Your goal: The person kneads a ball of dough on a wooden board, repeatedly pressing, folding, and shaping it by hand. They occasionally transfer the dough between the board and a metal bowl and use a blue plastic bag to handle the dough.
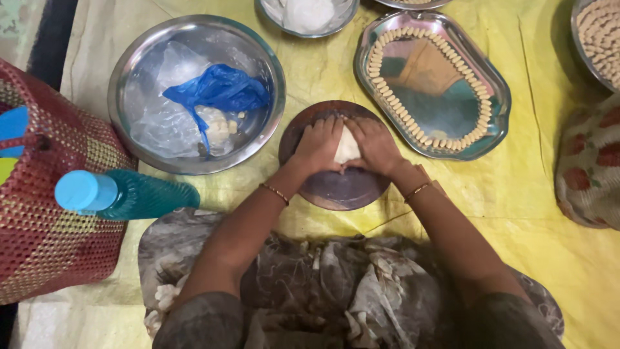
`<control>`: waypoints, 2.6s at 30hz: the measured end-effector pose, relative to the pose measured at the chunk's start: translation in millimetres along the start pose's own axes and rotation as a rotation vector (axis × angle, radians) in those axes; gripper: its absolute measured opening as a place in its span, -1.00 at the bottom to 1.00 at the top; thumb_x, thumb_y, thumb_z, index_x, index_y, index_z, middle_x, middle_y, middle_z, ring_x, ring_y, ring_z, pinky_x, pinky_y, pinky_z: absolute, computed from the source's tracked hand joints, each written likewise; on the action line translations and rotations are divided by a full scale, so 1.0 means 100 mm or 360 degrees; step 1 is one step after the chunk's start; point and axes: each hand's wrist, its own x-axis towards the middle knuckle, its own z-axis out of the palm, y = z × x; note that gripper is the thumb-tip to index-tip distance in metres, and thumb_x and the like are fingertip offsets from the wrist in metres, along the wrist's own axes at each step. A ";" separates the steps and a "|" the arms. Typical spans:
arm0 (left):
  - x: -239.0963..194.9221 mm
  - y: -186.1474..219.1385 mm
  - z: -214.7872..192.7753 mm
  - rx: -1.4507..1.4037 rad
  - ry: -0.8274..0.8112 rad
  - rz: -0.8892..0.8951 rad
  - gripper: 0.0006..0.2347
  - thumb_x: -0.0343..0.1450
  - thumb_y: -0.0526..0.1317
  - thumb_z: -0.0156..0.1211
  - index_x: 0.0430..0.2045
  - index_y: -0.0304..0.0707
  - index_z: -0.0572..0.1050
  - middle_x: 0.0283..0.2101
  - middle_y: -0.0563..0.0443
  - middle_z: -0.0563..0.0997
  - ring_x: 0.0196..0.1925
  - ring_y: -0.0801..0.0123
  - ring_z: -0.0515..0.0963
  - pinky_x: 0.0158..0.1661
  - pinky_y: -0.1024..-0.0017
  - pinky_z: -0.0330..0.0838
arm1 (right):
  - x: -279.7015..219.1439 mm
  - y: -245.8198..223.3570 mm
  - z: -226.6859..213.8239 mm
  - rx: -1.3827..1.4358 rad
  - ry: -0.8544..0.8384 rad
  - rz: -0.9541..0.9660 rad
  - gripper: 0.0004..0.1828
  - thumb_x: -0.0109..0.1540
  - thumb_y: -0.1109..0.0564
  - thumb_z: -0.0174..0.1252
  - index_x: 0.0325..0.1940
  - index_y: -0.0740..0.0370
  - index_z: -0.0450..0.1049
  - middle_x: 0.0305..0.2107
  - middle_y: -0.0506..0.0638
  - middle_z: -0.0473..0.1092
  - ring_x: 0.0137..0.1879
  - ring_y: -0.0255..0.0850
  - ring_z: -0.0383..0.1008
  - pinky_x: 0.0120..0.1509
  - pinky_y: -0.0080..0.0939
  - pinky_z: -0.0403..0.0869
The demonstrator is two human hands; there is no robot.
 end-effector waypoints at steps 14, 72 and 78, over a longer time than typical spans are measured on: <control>0.52 -0.43 0.01 -0.0364 -0.0167 -0.0047 -0.28 0.02 0.14 0.56 -0.01 -0.28 0.52 -0.04 -0.26 0.65 0.06 -0.08 0.62 0.05 0.09 0.47 | 0.37 0.32 0.01 0.0327 -0.0121 0.0374 -0.21 0.05 -0.09 0.40 0.38 -0.07 0.41 0.04 0.12 0.50 0.16 0.11 0.50 0.23 0.05 0.44; -1.30 0.79 -0.43 0.0136 0.0106 0.0457 -0.07 0.17 0.12 0.47 0.35 -0.52 0.18 0.39 -0.49 0.21 0.46 -0.29 0.17 0.35 -0.35 -0.05 | -1.29 -0.85 -0.11 -0.0079 0.0172 0.0027 -0.21 0.22 -0.21 0.19 0.42 0.14 0.14 0.41 0.25 0.11 0.55 0.17 0.07 0.58 0.44 -0.01; -0.85 0.44 -0.26 0.0033 -0.0087 0.0087 -0.01 0.03 0.07 0.56 0.33 -0.49 0.21 0.12 -0.30 0.47 0.14 -0.14 0.50 0.03 -0.12 0.39 | -0.66 -0.82 -0.16 -0.0204 0.0104 0.0093 0.14 -0.08 -0.40 0.37 0.42 0.22 0.21 0.20 0.34 0.30 0.30 0.22 0.28 0.30 0.34 0.20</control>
